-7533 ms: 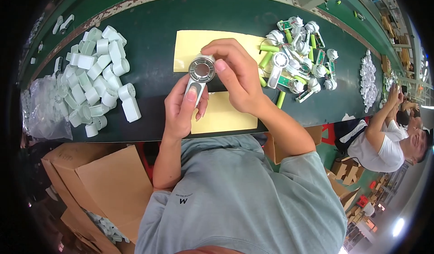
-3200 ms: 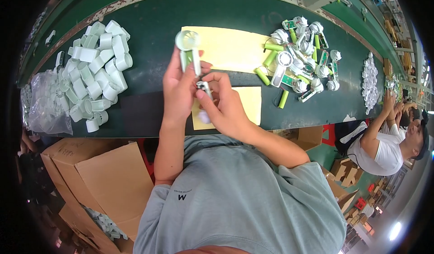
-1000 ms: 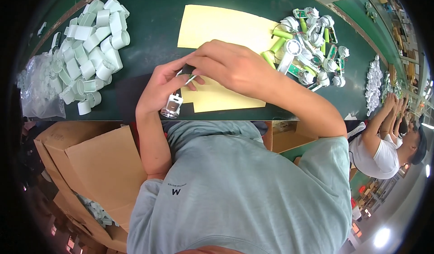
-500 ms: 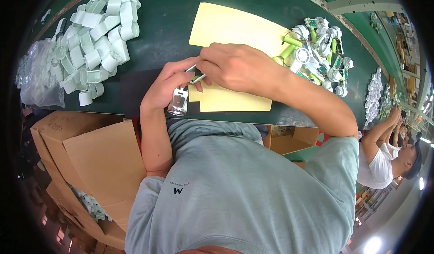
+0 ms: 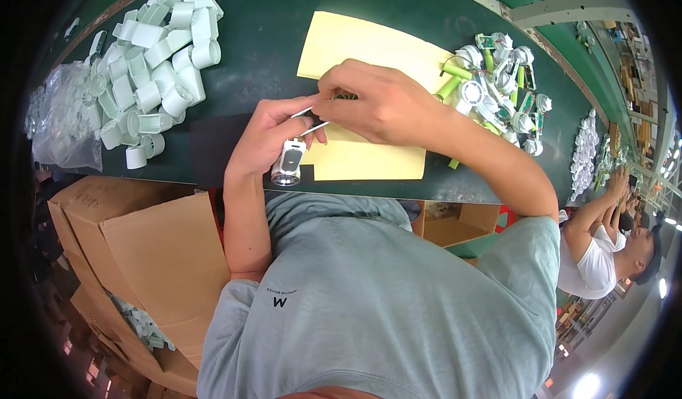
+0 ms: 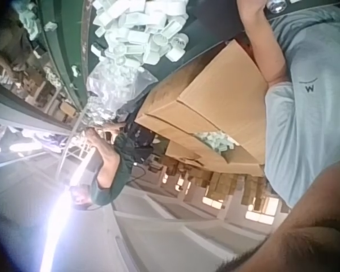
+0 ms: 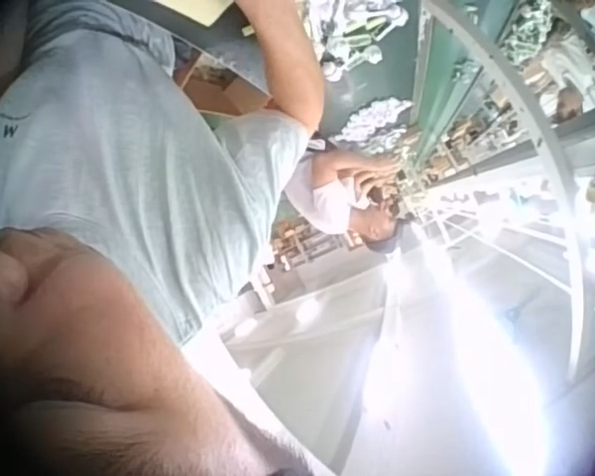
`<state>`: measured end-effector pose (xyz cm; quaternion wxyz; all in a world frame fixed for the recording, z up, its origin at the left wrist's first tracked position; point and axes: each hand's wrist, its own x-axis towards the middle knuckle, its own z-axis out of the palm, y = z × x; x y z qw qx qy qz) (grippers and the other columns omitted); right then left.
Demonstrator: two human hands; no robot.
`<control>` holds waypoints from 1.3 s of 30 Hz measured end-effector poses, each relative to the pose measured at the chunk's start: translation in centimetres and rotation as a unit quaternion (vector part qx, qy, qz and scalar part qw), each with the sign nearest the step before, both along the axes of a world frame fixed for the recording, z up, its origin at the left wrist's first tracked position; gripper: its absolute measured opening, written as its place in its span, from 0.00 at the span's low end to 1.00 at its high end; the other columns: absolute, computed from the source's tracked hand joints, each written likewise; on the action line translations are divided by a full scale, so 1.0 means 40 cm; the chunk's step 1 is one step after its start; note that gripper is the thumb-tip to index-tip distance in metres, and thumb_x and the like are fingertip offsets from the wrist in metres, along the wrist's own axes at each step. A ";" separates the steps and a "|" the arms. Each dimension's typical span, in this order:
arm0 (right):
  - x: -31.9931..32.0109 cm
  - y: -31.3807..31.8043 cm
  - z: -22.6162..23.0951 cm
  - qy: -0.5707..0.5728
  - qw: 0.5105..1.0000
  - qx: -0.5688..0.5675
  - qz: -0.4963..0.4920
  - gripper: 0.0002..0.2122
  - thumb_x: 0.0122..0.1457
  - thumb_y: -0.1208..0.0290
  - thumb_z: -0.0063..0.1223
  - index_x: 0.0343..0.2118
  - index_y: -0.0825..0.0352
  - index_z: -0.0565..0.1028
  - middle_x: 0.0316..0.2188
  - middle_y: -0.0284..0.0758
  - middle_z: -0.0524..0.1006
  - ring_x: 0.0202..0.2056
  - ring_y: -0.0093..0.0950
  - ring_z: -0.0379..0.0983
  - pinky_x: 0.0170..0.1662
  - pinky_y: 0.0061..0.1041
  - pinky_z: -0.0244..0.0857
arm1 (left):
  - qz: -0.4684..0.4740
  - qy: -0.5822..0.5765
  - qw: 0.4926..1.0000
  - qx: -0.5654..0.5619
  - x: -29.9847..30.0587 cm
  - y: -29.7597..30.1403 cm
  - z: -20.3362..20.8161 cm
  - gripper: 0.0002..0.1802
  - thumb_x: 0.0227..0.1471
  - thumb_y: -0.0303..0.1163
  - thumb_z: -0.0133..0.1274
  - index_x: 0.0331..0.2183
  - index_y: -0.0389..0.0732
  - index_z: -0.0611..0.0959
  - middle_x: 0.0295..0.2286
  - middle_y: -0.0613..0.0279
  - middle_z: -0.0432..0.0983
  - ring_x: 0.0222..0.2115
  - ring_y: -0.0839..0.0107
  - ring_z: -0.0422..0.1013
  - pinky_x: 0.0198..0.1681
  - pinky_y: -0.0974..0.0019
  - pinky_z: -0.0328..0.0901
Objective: The person assembles small portable hand fans by hand, combining fan blades, fan casings, and fan motors on a factory production line.
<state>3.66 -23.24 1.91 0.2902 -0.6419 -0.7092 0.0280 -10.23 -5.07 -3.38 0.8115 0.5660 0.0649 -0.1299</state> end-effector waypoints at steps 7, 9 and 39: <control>-0.041 -0.007 -0.004 -0.008 0.999 -0.004 -0.044 0.14 0.46 0.76 0.65 0.38 0.72 0.78 0.40 0.39 0.75 0.39 0.36 0.74 0.42 0.34 0.70 | 0.034 -0.011 0.997 -0.071 -0.003 -0.003 -0.009 0.22 0.58 0.20 0.44 0.54 0.30 0.76 0.35 0.55 0.80 0.33 0.72 0.78 0.34 0.72 0.71; -0.045 -0.007 -0.009 -0.009 0.999 -0.008 -0.050 0.14 0.46 0.76 0.65 0.38 0.71 0.78 0.40 0.38 0.75 0.39 0.36 0.74 0.43 0.34 0.69 | 0.027 -0.012 0.997 -0.065 0.002 -0.002 -0.006 0.21 0.59 0.22 0.44 0.54 0.29 0.76 0.35 0.55 0.80 0.33 0.72 0.78 0.34 0.72 0.71; -0.076 -0.068 0.046 0.023 0.981 0.087 -0.171 0.16 0.57 0.67 0.59 0.45 0.68 0.74 0.42 0.42 0.77 0.38 0.35 0.72 0.40 0.30 0.66 | 0.200 -0.051 0.977 -0.052 0.000 -0.067 0.062 0.25 0.67 0.29 0.41 0.63 0.37 0.65 0.34 0.63 0.75 0.30 0.80 0.68 0.32 0.74 0.65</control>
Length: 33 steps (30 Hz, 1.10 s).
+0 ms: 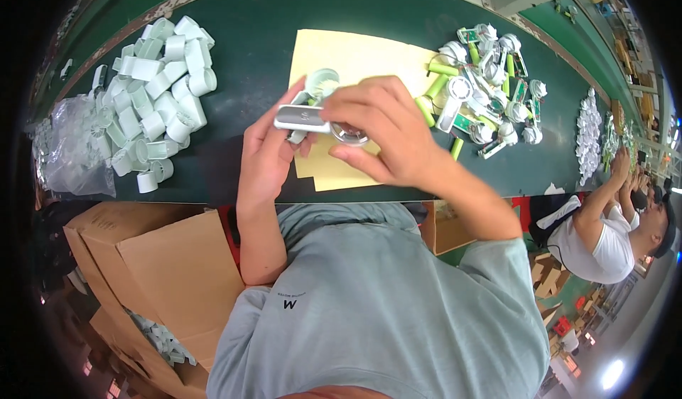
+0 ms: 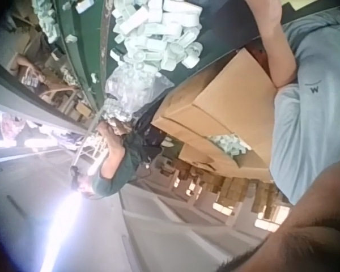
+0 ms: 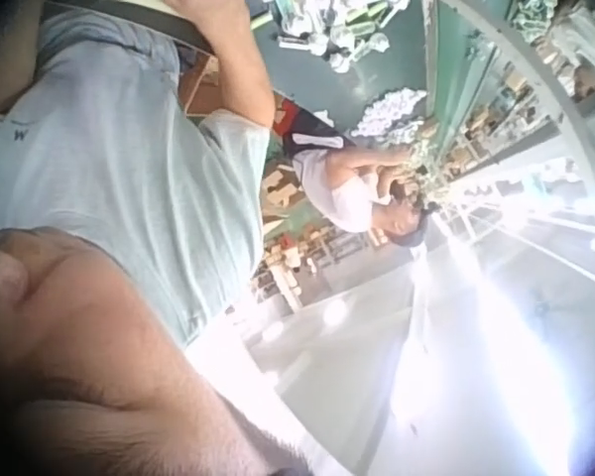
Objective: The person assembles small portable hand fans by hand, combining fan blades, fan casings, and fan motors on a factory production line.
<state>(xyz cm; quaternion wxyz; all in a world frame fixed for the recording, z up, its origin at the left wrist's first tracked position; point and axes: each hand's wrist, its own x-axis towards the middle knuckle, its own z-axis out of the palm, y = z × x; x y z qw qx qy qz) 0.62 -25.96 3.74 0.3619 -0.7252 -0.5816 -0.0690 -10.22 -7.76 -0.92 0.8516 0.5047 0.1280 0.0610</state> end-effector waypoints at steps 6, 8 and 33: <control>0.034 0.014 0.025 0.180 0.981 -0.036 0.058 0.13 0.60 0.73 0.55 0.47 0.70 0.75 0.47 0.45 0.74 0.44 0.38 0.74 0.45 0.32 0.70 | -0.173 -0.070 0.936 -0.298 -0.049 0.015 -0.051 0.26 0.67 0.35 0.33 0.57 0.26 0.69 0.34 0.51 0.76 0.31 0.69 0.71 0.34 0.68 0.66; 0.035 0.020 0.020 0.186 0.980 -0.031 0.056 0.12 0.61 0.75 0.53 0.47 0.71 0.75 0.47 0.45 0.74 0.44 0.38 0.75 0.45 0.32 0.71 | -0.195 -0.090 0.918 -0.334 -0.057 0.026 -0.053 0.28 0.67 0.37 0.32 0.58 0.25 0.67 0.36 0.48 0.75 0.33 0.65 0.72 0.36 0.66 0.67; 0.008 -0.007 -0.027 0.141 0.990 0.009 0.005 0.15 0.54 0.80 0.60 0.46 0.66 0.81 0.44 0.39 0.76 0.33 0.30 0.74 0.34 0.26 0.69 | -0.093 -0.014 0.992 -0.081 -0.062 0.012 0.011 0.20 0.57 0.24 0.56 0.51 0.27 0.75 0.37 0.56 0.78 0.33 0.76 0.74 0.32 0.73 0.69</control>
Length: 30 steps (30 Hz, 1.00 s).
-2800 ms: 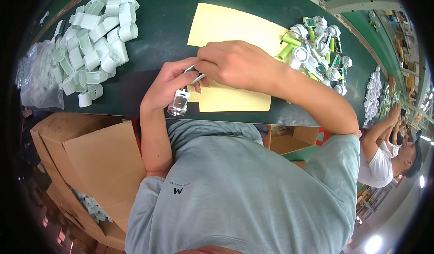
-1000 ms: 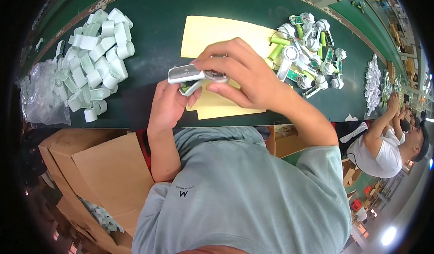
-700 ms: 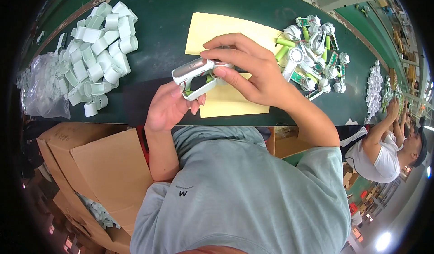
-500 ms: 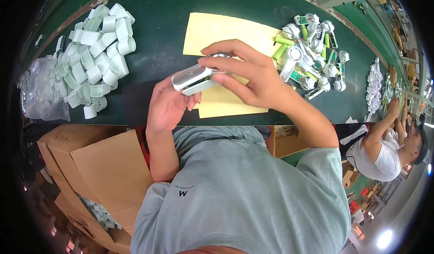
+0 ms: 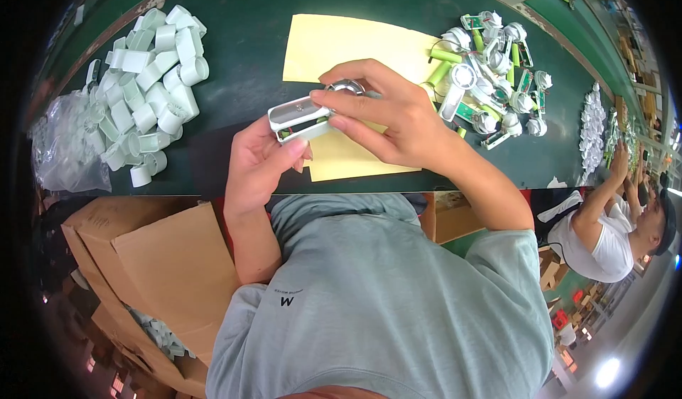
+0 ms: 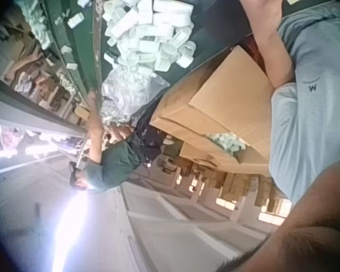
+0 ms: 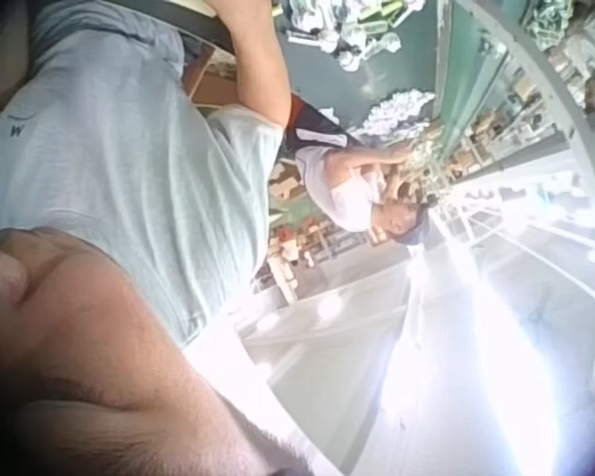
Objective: The person assembles small portable hand fans by hand, combining fan blades, fan casings, and fan motors on a factory production line.
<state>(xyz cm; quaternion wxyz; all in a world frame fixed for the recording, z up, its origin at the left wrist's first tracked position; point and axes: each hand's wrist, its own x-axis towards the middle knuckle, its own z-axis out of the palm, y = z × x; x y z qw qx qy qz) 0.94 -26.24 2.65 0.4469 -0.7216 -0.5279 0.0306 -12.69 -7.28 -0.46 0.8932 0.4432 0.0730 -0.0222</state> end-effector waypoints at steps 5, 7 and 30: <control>0.000 -0.014 0.003 0.054 0.997 -0.033 0.041 0.15 0.58 0.81 0.53 0.49 0.70 0.79 0.48 0.47 0.72 0.45 0.39 0.75 0.47 0.34 0.71 | 0.004 -0.003 0.995 0.097 0.002 -0.003 0.015 0.18 0.57 0.25 0.58 0.48 0.29 0.77 0.35 0.59 0.79 0.29 0.80 0.74 0.27 0.76 0.69; 0.004 -0.009 -0.008 0.053 0.998 -0.006 0.039 0.15 0.56 0.81 0.55 0.48 0.69 0.80 0.47 0.45 0.73 0.42 0.36 0.75 0.43 0.31 0.71 | 0.003 -0.002 0.995 0.102 0.003 -0.002 0.018 0.18 0.57 0.25 0.58 0.49 0.29 0.77 0.35 0.59 0.79 0.29 0.80 0.74 0.27 0.75 0.69; 0.029 -0.008 -0.034 0.057 0.997 0.004 0.048 0.15 0.54 0.86 0.53 0.46 0.72 0.80 0.50 0.45 0.72 0.45 0.36 0.74 0.45 0.29 0.71 | 0.064 -0.023 0.991 0.114 0.034 -0.024 0.031 0.20 0.56 0.24 0.59 0.50 0.31 0.78 0.37 0.59 0.78 0.35 0.81 0.71 0.36 0.72 0.70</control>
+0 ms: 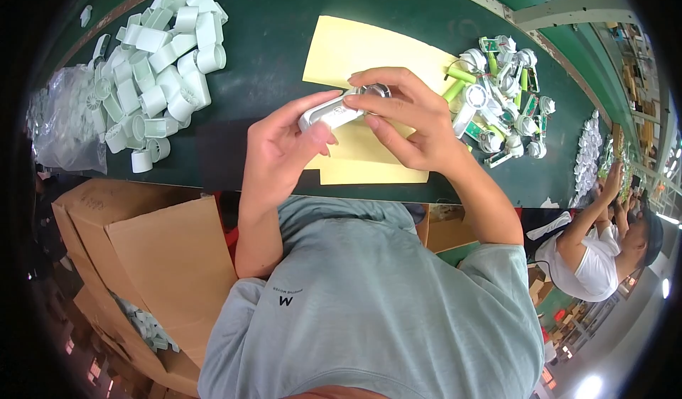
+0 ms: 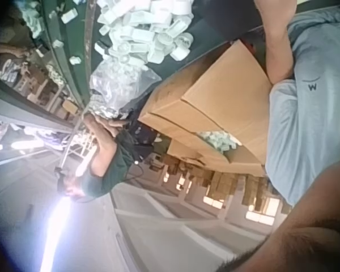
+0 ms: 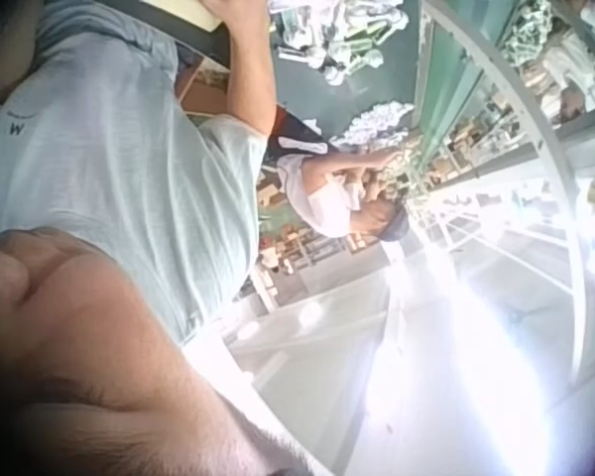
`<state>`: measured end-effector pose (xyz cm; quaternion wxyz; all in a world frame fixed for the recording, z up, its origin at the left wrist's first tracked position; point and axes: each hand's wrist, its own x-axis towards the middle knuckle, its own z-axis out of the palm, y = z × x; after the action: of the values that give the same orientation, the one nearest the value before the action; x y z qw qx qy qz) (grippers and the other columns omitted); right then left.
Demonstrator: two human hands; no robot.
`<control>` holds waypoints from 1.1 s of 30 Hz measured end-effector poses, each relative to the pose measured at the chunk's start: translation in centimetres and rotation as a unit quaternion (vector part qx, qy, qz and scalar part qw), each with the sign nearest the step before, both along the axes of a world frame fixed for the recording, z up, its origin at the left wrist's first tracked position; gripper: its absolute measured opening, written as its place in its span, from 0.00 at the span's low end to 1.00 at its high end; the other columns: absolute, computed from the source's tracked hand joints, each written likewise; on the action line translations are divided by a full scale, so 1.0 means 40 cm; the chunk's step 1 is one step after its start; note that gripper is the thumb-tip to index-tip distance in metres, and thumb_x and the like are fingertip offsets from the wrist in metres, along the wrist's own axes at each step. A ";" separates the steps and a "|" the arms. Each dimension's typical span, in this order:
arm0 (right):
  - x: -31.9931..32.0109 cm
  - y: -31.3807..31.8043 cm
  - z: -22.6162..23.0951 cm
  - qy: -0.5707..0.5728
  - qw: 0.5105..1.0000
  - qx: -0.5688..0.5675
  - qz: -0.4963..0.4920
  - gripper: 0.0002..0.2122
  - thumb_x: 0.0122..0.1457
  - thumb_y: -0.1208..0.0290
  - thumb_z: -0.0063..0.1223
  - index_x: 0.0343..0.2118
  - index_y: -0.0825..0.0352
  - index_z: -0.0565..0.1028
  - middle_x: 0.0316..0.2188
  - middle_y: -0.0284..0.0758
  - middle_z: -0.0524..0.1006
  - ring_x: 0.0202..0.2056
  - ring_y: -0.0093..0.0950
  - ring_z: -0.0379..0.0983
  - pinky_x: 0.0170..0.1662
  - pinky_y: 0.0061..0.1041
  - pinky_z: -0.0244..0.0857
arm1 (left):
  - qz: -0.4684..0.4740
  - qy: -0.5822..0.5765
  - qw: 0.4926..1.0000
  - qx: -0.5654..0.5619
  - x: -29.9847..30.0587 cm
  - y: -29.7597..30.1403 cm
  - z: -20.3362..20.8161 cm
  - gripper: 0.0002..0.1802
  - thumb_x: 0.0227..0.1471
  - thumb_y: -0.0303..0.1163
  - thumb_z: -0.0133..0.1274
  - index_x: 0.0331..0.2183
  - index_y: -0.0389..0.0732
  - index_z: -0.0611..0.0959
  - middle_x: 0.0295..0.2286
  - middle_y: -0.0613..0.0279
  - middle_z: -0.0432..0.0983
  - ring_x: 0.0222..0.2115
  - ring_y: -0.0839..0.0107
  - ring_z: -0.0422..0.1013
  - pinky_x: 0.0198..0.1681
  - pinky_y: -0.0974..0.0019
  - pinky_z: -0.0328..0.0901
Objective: The person assembles small portable hand fans by hand, combining fan blades, fan casings, and fan motors on a factory production line.
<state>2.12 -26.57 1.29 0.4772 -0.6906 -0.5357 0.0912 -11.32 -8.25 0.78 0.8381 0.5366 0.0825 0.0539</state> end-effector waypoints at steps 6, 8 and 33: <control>-0.054 0.079 0.008 0.230 0.945 0.147 -0.178 0.12 0.63 0.68 0.47 0.39 0.71 0.78 0.42 0.41 0.77 0.39 0.29 0.75 0.41 0.25 0.68 | 0.034 -0.096 0.978 0.183 0.026 -0.021 -0.035 0.24 0.51 0.22 0.61 0.51 0.32 0.78 0.41 0.56 0.78 0.38 0.74 0.74 0.42 0.71 0.70; -0.031 0.050 0.000 0.231 0.961 0.007 -0.155 0.13 0.66 0.68 0.43 0.36 0.72 0.78 0.32 0.38 0.78 0.32 0.25 0.73 0.35 0.23 0.65 | 0.040 -0.096 0.980 0.170 0.022 -0.036 -0.016 0.25 0.49 0.22 0.63 0.50 0.32 0.78 0.42 0.55 0.77 0.39 0.73 0.75 0.42 0.70 0.70; -0.045 0.066 0.019 0.116 0.968 -0.011 -0.220 0.22 0.70 0.64 0.34 0.25 0.73 0.77 0.21 0.36 0.74 0.22 0.22 0.66 0.26 0.21 0.58 | 0.073 -0.118 0.922 0.362 0.058 -0.034 -0.036 0.23 0.45 0.33 0.69 0.42 0.32 0.81 0.29 0.51 0.81 0.27 0.65 0.80 0.30 0.67 0.73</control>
<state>0.31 -23.91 2.03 0.5371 -0.7814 -0.3101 0.0693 -9.01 -9.62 -0.65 0.5840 0.7855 -0.0035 0.2046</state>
